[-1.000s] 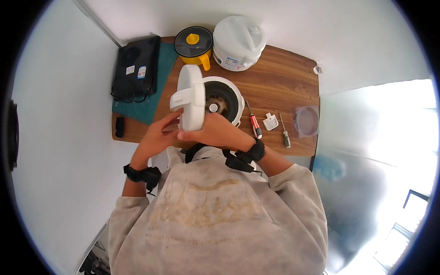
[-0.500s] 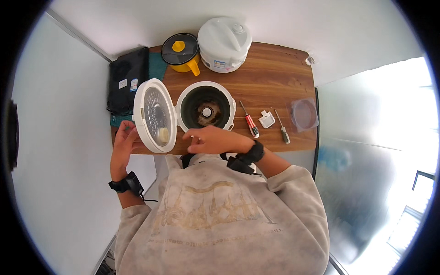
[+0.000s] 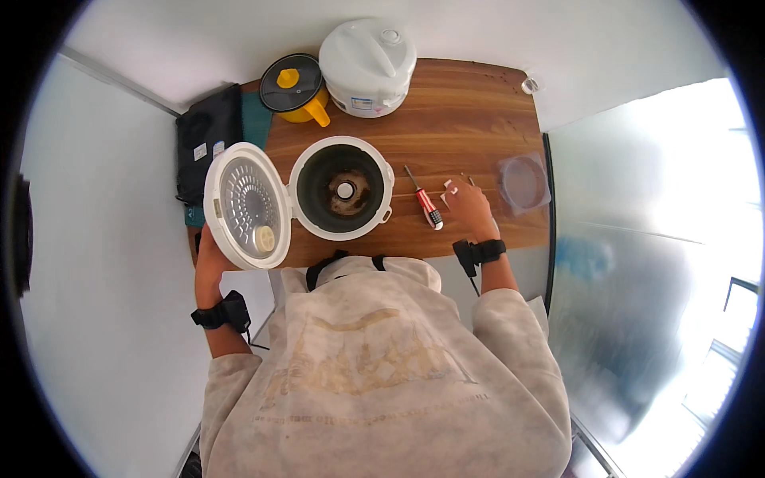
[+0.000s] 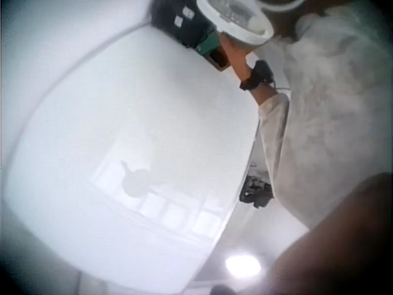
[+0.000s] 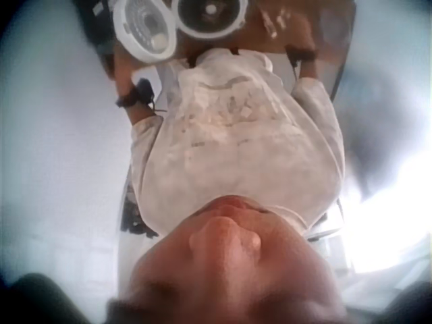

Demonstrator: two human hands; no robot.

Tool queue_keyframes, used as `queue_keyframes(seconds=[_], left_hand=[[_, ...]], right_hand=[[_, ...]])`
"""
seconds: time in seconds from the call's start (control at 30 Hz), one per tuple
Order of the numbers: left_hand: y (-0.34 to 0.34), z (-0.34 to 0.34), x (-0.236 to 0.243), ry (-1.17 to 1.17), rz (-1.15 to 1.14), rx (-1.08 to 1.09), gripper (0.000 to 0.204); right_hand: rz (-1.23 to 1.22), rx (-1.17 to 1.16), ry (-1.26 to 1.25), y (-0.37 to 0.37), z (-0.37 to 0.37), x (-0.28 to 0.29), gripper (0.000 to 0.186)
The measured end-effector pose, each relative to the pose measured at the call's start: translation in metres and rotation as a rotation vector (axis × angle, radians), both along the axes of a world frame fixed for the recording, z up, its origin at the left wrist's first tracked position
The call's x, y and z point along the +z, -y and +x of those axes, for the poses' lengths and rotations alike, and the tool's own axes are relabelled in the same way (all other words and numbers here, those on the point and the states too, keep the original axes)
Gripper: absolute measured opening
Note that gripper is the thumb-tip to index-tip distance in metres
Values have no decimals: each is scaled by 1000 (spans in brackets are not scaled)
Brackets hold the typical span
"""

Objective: The person uses a screwdriver to remove screws from the side of a white rice cooker, opens the lid, and manipulates the internal heating element. They then close the lid and reinsert the screws to reassemble the unit.

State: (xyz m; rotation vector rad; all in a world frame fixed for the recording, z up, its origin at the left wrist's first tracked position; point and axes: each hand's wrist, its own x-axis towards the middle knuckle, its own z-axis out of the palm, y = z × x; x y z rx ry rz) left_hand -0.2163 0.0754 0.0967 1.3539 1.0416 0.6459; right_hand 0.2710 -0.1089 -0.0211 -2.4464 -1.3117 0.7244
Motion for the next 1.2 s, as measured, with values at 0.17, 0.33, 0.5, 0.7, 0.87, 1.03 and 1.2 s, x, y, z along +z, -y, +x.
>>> queue_keyframes(seconds=[0.17, 0.33, 0.5, 0.7, 0.87, 1.03, 1.2], left_hand=[[-6, -15, -18, -292, 198, -145, 54], [5, -63, -79, -378, 79, -129, 48], [33, -44, -57, -563, 50, -319, 25], [69, 13, 17, -680, -286, -569, 22], [105, 61, 73, -694, -289, -536, 25], [120, 115, 104, -468, -129, -461, 20], [106, 153, 105, -387, -8, -391, 21]], right_hand=[[8, -197, -59, 64, 46, -75, 19], [19, -202, 11, 91, 57, -100, 20], [204, -184, 6, 59, 63, -96, 18], [129, -141, 59, -4, 79, -88, 19], [20, -20, 95, -27, 82, -98, 16], [-66, 76, 63, -36, 82, -105, 17], [-42, 94, 45, -39, 94, -122, 16]])
